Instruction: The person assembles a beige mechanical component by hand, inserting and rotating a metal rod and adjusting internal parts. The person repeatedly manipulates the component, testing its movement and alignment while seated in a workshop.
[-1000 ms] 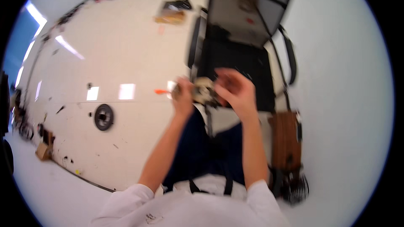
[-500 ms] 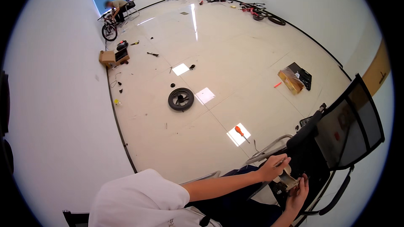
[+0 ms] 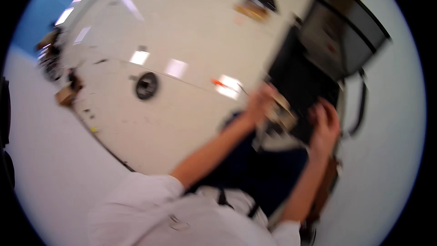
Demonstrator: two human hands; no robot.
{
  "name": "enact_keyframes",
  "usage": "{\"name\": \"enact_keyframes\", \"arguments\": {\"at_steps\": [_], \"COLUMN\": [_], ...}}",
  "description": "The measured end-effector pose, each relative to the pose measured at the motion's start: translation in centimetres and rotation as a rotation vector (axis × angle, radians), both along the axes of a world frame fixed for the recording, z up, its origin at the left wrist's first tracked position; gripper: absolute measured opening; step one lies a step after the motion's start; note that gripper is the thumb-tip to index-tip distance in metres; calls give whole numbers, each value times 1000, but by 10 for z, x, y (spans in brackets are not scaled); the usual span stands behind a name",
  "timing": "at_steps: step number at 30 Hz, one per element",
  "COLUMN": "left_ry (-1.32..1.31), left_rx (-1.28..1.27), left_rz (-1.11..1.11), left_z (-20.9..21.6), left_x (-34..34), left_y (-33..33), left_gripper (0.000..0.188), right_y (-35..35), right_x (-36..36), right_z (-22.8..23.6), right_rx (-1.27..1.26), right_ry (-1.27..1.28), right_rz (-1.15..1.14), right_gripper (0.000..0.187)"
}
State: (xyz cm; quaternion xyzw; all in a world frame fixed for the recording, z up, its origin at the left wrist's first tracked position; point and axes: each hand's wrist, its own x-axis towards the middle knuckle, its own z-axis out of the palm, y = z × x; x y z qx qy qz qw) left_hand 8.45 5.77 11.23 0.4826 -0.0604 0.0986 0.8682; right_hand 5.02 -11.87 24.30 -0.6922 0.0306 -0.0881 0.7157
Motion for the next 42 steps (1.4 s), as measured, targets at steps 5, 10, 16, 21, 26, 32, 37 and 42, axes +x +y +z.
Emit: {"name": "enact_keyframes", "arguments": {"at_steps": [5, 10, 16, 21, 26, 32, 37, 42], "left_ry": [42, 49, 103, 124, 84, 85, 88, 109], "left_rx": [469, 374, 304, 323, 368, 351, 356, 373], "left_rz": [261, 243, 300, 283, 278, 289, 261, 255], "left_z": [67, 57, 62, 62, 57, 61, 60, 58], "left_x": [-13, -10, -10, -10, -9, -12, -12, -11], "left_y": [5, 9, 12, 10, 5, 8, 8, 9], "left_gripper": [34, 36, 39, 39, 40, 39, 37, 38], "right_y": [3, 5, 8, -16, -8, 11, 12, 13], "right_x": [-42, -96, -130, -72, -9, -56, -106, -100], "right_z": [49, 39, -31, -80, -30, 13, -11, -7], "right_rx": [-298, -558, -383, -185, 84, -214, -448, -679], "right_ry": [-392, -347, -40, 56, 6, -238, -200, -266], "right_rz": [93, 296, 449, 308, 294, 320, 286, 275], "right_gripper": [17, 20, 36, 44, 48, 43, 41, 43]}}
